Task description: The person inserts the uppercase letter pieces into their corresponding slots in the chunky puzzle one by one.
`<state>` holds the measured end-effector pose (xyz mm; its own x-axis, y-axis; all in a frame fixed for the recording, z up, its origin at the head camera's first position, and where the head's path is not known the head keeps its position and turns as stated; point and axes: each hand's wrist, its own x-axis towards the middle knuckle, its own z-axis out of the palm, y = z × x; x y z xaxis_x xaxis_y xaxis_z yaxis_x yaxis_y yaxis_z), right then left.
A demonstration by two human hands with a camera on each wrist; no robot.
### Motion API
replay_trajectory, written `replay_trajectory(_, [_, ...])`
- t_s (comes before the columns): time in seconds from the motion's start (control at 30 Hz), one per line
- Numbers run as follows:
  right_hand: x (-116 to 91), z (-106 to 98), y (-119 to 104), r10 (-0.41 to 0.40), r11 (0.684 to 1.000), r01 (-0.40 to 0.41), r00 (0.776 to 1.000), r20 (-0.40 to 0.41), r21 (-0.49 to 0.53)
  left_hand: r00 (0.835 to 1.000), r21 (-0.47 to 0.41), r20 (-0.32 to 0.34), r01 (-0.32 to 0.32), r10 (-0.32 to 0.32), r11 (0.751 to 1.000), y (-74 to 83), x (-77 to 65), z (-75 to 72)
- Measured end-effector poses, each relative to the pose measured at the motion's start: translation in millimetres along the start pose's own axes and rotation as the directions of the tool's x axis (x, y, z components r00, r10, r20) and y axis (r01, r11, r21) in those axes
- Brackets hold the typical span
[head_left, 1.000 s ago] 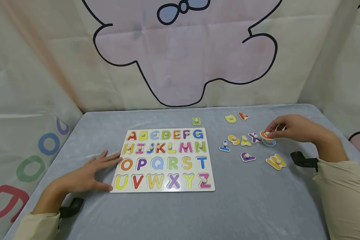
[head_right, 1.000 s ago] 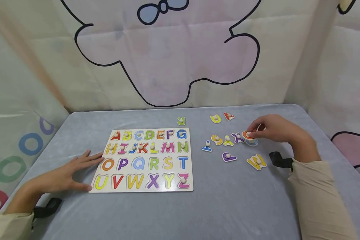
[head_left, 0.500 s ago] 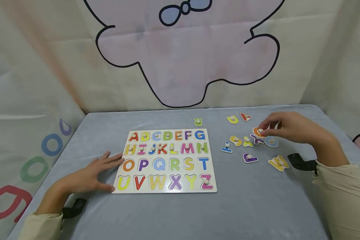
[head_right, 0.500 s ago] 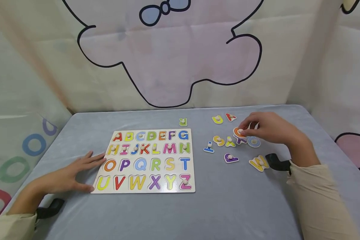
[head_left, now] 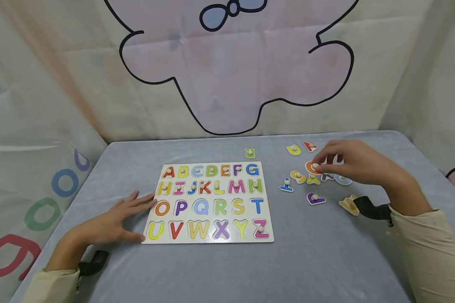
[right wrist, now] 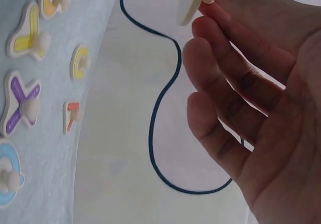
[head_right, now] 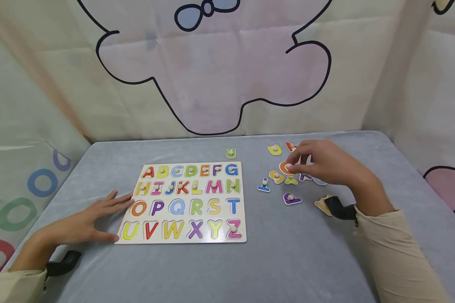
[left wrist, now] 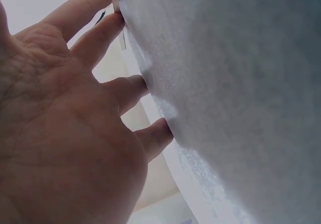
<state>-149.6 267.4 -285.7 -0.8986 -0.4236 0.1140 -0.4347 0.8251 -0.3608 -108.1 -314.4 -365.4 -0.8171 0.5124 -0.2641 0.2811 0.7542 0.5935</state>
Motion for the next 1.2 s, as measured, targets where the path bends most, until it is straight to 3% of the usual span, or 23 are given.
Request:
replay_trajectory(0.2, [5,11,-14,-0.045,0.999,0.045,0.999,-0.02,0.014,0.999,-0.004,0.012,-0.029,0.029,1.0,0.4,4.1,-2.4])
replay_trajectory(0.3, [13,18,-27,-0.051,0.999,0.051,0.999,0.0,0.019,1.0,-0.007,0.023,-0.015,0.015,1.0,0.7,5.7,-4.1])
replay_trajectory(0.57, [45,41,-74,-0.092,0.994,0.087,0.993,0.073,0.066,0.999,-0.005,0.028,0.037,-0.037,0.999,0.5,4.1,-3.4])
replay_trajectory(0.83, [71,61,-127,-0.118,0.985,0.108,0.99,0.073,0.136,0.998,-0.02,0.018,0.056,-0.056,0.998,-2.7,-2.1,-0.6])
replay_trajectory(1.2, [99,87,-192,-0.178,0.977,0.164,0.979,0.1,0.136,1.0,-0.041,0.009,0.021,-0.021,0.999,-4.2,-1.8,0.7])
